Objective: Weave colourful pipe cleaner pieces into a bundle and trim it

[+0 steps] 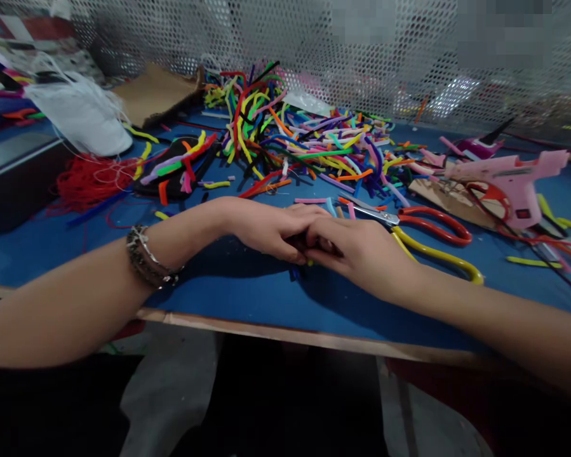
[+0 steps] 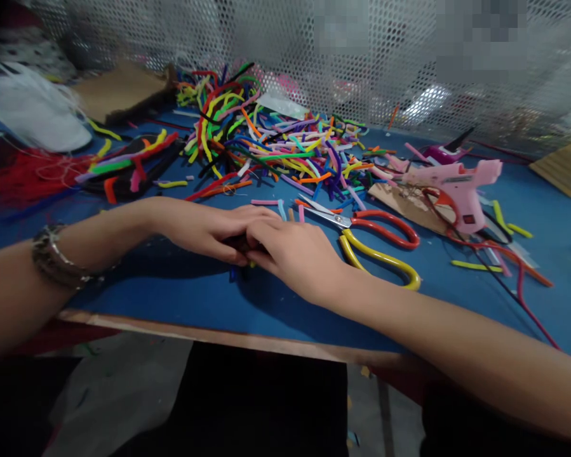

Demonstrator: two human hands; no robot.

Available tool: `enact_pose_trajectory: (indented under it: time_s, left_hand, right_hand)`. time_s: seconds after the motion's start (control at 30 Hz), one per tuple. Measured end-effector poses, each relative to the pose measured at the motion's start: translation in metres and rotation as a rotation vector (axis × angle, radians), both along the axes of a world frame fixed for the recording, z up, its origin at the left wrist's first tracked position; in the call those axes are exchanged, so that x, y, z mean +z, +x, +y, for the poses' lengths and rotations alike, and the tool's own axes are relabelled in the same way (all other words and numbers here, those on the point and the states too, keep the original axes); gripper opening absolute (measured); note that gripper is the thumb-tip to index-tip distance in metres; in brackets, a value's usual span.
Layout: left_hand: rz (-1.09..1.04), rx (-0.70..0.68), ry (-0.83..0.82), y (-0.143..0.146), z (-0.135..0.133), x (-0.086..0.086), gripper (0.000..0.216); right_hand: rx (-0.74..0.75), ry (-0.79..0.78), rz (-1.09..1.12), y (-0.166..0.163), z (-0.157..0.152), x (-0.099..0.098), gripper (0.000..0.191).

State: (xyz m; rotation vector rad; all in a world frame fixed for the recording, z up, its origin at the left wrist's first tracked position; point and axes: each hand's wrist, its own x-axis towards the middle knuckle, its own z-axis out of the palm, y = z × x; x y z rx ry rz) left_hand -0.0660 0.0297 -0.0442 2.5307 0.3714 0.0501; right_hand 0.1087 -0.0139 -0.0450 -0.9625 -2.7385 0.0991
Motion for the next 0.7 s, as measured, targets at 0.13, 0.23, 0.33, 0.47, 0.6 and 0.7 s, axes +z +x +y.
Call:
enact_pose_trajectory:
  time_s: [0.13, 0.23, 0.33, 0.47, 0.6, 0.7]
  left_hand:
    - [0.014, 0.022, -0.026, 0.0, 0.0, 0.0, 0.046]
    - [0.006, 0.024, -0.027, 0.0, -0.001, 0.001, 0.05]
    - [-0.043, 0.036, -0.024, 0.001, -0.002, 0.001, 0.054]
    - [-0.045, 0.048, 0.008, 0.002, -0.003, 0.001, 0.062]
    - [-0.07, 0.051, 0.088, 0.001, -0.005, 0.003, 0.061]
    - [-0.149, 0.081, 0.218, 0.001, -0.009, 0.005, 0.055]
  right_hand:
    - [0.022, 0.006, -0.041, -0.001, -0.001, 0.002, 0.005]
    - [0.081, -0.021, -0.004, 0.004, -0.001, 0.007, 0.009]
    - [0.17, -0.03, 0.029, 0.012, -0.001, 0.013, 0.012]
    - [0.214, -0.047, -0.047, 0.021, -0.001, 0.014, 0.021]
    - [0.21, -0.017, -0.114, 0.022, -0.002, 0.012, 0.019]
    - [0.217, 0.033, -0.189, 0.021, -0.006, 0.016, 0.018]
